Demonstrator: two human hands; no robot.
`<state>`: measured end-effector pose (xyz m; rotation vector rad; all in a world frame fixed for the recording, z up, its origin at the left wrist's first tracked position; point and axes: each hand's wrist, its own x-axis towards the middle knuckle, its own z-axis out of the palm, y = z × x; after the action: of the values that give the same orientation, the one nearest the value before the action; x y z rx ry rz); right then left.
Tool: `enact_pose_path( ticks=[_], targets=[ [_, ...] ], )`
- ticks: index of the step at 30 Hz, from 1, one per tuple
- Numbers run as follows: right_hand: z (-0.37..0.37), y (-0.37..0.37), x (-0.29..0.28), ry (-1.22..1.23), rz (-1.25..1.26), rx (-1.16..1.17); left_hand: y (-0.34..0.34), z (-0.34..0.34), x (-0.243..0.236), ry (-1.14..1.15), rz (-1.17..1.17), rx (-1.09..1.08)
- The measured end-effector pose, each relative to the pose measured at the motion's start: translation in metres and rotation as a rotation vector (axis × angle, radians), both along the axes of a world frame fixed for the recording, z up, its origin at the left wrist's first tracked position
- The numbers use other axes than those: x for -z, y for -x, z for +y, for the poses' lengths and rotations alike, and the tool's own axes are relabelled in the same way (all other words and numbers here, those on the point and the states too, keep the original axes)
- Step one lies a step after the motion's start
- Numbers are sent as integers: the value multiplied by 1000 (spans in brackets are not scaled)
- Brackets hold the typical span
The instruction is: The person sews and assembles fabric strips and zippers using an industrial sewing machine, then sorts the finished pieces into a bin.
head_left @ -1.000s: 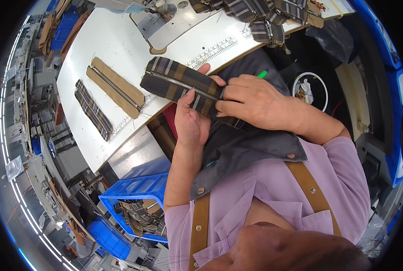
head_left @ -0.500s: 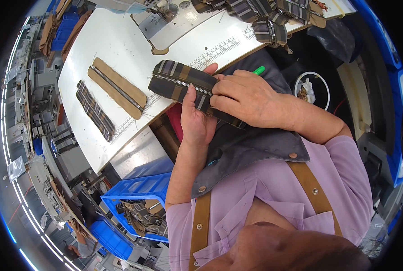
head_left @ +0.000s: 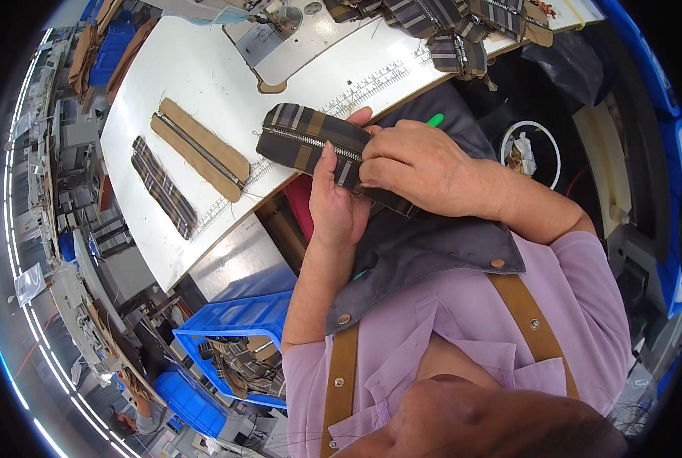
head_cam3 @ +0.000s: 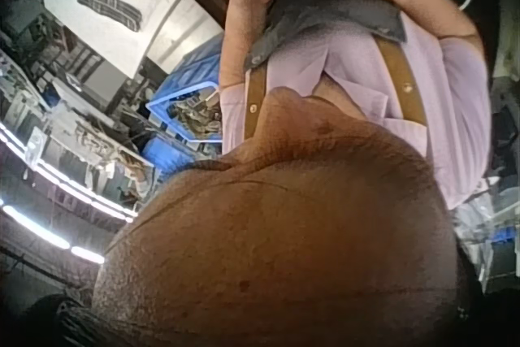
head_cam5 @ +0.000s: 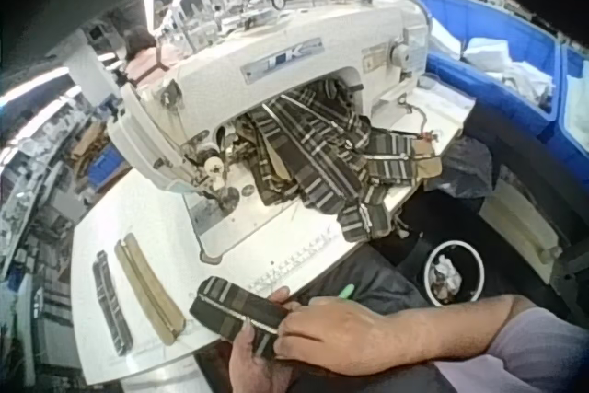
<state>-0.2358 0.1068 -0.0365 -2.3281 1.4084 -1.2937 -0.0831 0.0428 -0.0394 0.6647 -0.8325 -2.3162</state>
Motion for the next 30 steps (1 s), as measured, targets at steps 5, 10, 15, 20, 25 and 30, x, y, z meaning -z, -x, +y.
enact_pose_path(
  ticks=[5,10,15,20,25,30],
  targets=[
    [2,-5,-3,-92,-381,-196,-2,-1,6,28,31,14],
    [-3,3,1,23,-47,14,1,2,-1,-29,28,-17],
    [1,1,0,-16,52,-7,-2,-2,9,23,27,22],
    [3,4,-11,-257,-383,-210,-1,0,5,27,20,18],
    [5,26,-14,-160,-678,-215,1,0,4,42,-19,3],
    [22,66,-8,-174,-1134,-149,-8,-4,19,55,88,53]
  ],
)
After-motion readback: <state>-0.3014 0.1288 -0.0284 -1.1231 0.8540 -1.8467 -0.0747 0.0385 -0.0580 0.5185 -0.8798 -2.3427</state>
